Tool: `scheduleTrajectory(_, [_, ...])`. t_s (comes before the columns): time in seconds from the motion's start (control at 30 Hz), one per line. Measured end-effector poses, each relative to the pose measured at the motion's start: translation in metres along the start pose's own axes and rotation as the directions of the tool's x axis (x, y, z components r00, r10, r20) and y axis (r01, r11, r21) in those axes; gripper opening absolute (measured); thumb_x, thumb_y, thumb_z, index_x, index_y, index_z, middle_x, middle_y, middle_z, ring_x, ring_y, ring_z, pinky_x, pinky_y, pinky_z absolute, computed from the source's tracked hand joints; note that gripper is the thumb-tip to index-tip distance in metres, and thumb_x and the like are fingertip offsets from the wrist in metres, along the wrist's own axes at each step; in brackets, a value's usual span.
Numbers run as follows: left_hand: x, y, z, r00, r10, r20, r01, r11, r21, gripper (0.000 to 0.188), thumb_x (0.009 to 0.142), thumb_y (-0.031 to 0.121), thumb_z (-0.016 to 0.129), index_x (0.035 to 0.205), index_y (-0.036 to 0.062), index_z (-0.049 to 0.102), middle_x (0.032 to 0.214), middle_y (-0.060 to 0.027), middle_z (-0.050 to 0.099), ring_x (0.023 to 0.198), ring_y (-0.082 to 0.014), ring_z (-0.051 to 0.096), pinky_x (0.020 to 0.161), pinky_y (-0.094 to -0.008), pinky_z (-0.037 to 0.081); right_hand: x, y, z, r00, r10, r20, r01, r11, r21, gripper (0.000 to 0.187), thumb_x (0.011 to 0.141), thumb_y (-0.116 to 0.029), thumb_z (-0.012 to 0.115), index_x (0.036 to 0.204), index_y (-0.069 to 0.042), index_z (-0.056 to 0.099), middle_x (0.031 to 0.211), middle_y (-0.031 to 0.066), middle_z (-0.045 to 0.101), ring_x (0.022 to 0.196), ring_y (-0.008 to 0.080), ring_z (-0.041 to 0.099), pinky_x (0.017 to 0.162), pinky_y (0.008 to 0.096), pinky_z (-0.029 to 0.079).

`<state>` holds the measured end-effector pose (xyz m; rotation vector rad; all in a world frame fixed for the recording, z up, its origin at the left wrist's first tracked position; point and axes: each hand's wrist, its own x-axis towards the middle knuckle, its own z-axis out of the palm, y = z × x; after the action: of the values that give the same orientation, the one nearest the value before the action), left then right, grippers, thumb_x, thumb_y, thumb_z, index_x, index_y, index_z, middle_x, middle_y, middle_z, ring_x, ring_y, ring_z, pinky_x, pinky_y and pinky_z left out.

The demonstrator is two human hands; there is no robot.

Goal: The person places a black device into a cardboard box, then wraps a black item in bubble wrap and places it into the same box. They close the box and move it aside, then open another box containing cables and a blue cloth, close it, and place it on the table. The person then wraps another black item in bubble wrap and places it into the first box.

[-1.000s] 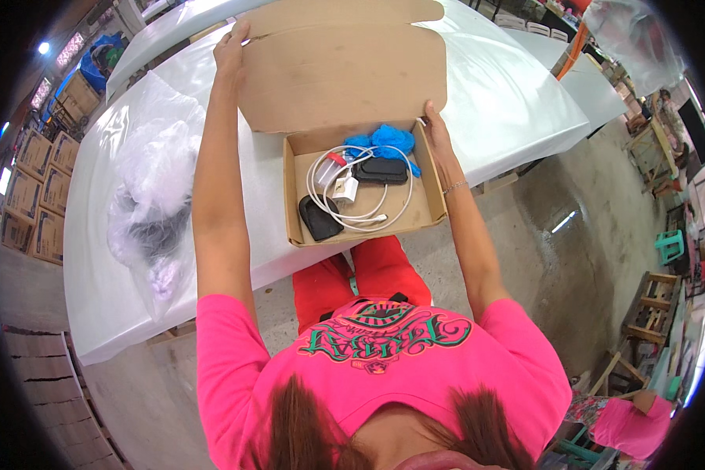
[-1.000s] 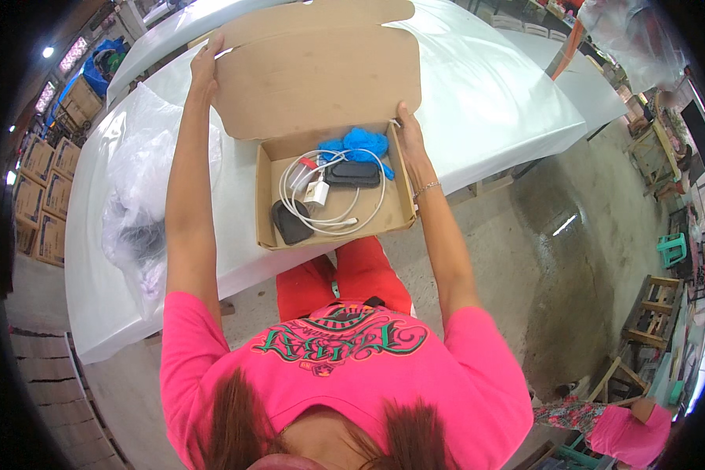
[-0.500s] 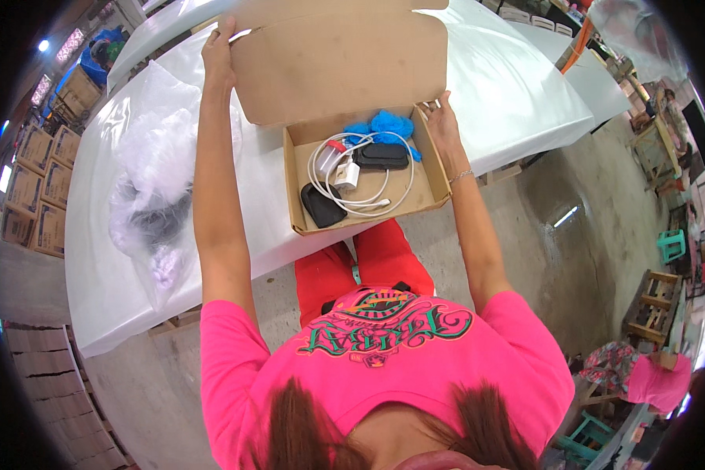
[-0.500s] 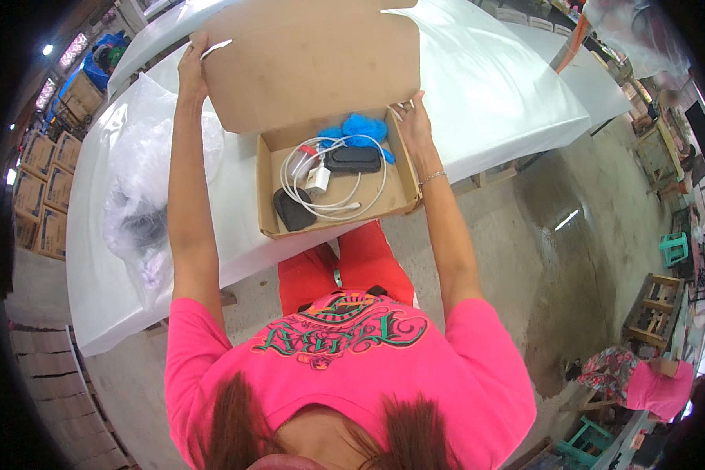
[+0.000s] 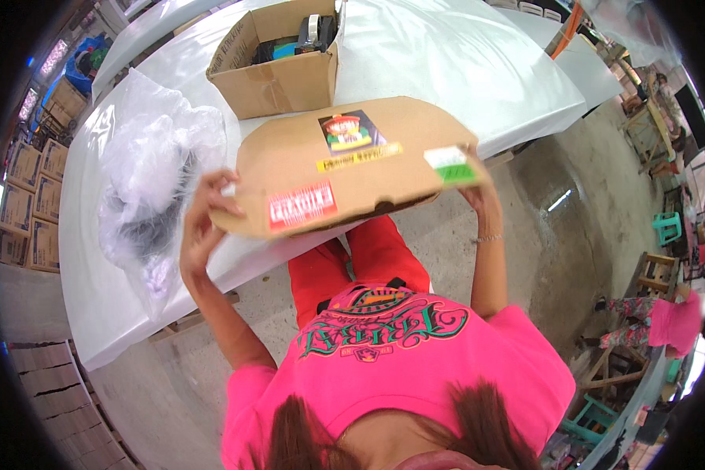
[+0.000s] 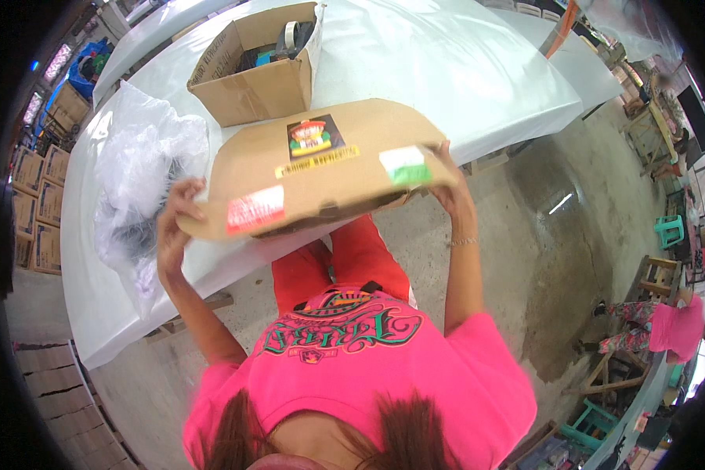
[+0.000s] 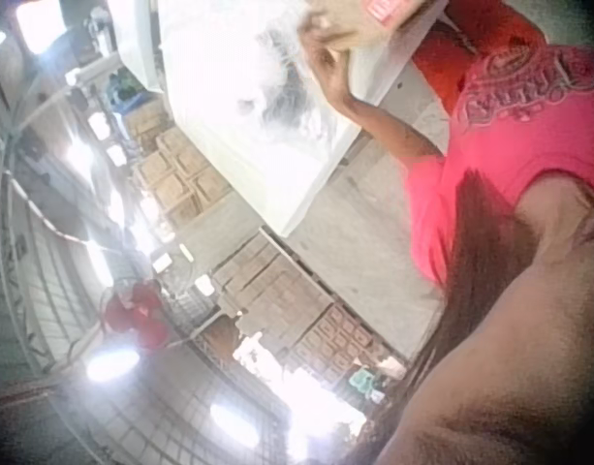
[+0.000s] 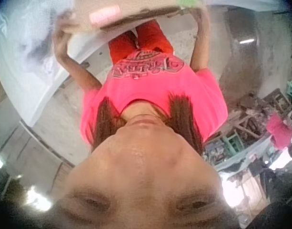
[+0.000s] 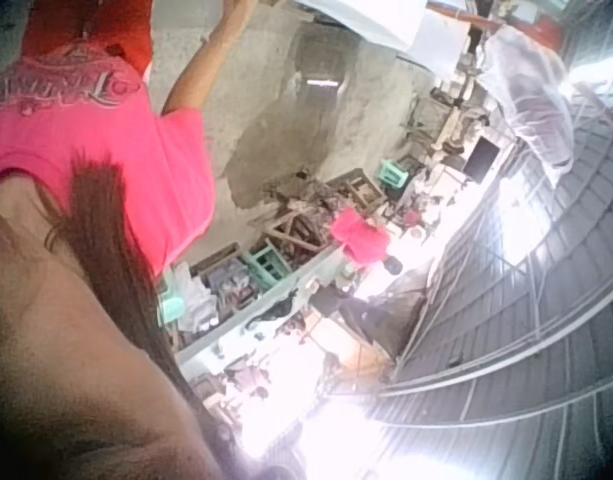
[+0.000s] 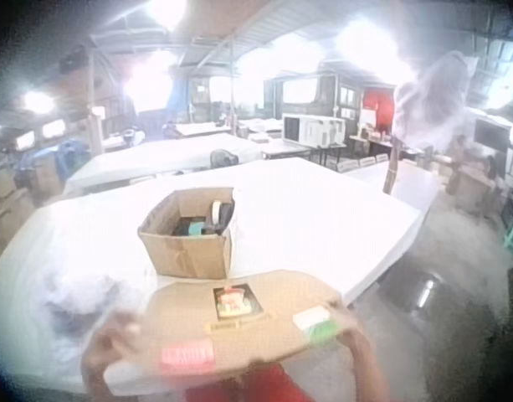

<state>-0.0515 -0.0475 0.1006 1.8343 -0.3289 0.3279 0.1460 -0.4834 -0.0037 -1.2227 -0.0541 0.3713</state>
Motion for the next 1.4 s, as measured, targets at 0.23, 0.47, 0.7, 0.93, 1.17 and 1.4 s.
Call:
scheduleTrajectory(0.23, [-0.055,0.008,0.03,0.941,-0.329,0.084,0.3,0.921,0.249,0.039,0.068,0.012,0.055,0.105,0.0097,0.068,0.132,-0.0127,0.045,0.129,-0.0284,0.04,0.111,-0.0455,0.022,-0.034,0.015,0.009,0.991,0.117,0.062,-0.113,0.992,-0.064,0.091,0.09,-0.069,0.035,0.146,0.002,0.023,0.143,0.021,0.037,0.128,0.0268,0.044,0.099,0.0378,0.047])
scheduleTrajectory(0.47, [-0.068,-0.019,0.041,0.93,-0.368,0.002,0.365,0.922,0.13,0.052,0.079,0.028,0.069,0.127,0.0129,0.053,0.134,-0.013,0.043,0.129,-0.0263,0.039,0.102,-0.0431,0.036,-0.048,-0.002,0.026,0.992,0.103,0.078,-0.11,0.989,0.094,0.095,0.087,-0.074,0.028,0.148,-0.001,0.021,0.147,0.0187,0.032,0.133,0.0255,0.039,0.102,0.0386,0.044])
scheduleTrajectory(0.7, [-0.06,-0.021,0.075,0.833,-0.491,-0.256,0.467,0.871,-0.154,0.085,0.086,0.04,0.068,0.148,0.0171,0.016,0.133,-0.0152,0.043,0.12,-0.0285,0.047,0.095,-0.0389,0.045,-0.049,-0.002,0.022,0.997,0.048,-0.058,-0.061,0.966,-0.251,0.095,0.087,-0.076,0.03,0.149,-0.005,0.021,0.145,0.0241,0.035,0.132,0.0303,0.04,0.104,0.0453,0.035])
scheduleTrajectory(0.93, [-0.051,-0.064,0.076,0.755,-0.615,-0.225,0.444,0.733,-0.515,0.086,0.088,0.052,0.062,0.149,0.0115,0.017,0.141,-0.0145,0.038,0.129,-0.0264,0.04,0.099,-0.0406,0.04,-0.054,0.007,0.028,0.946,-0.15,-0.288,0.125,0.987,-0.103,0.085,0.09,-0.07,0.036,0.145,-0.006,0.028,0.139,0.0181,0.041,0.13,0.0288,0.037,0.107,0.0432,0.03])
scheduleTrajectory(1.17, [-0.039,-0.061,0.077,0.705,-0.662,-0.253,0.534,0.731,-0.425,0.085,0.086,0.05,0.065,0.145,0.0068,0.023,0.133,-0.0166,0.048,0.123,-0.0265,0.047,0.102,-0.0407,0.037,-0.101,0.028,0.067,0.54,-0.841,0.031,0.446,0.255,-0.858,0.071,0.084,-0.046,0.066,0.139,-0.011,0.04,0.139,0.014,0.042,0.132,0.0282,0.035,0.109,0.0484,0.021])
scheduleTrajectory(1.4, [-0.03,-0.045,0.084,0.694,-0.677,-0.247,0.596,0.732,-0.331,0.081,0.081,0.035,0.074,0.141,0.0035,0.029,0.127,-0.0191,0.052,0.116,-0.0256,0.052,0.098,-0.036,0.04,-0.11,0.053,0.093,0.738,-0.505,0.448,0.499,-0.039,-0.866,0.069,0.075,-0.032,0.072,0.139,-0.025,0.047,0.147,0.0037,0.038,0.139,0.0297,0.026,0.113,0.053,0.011])
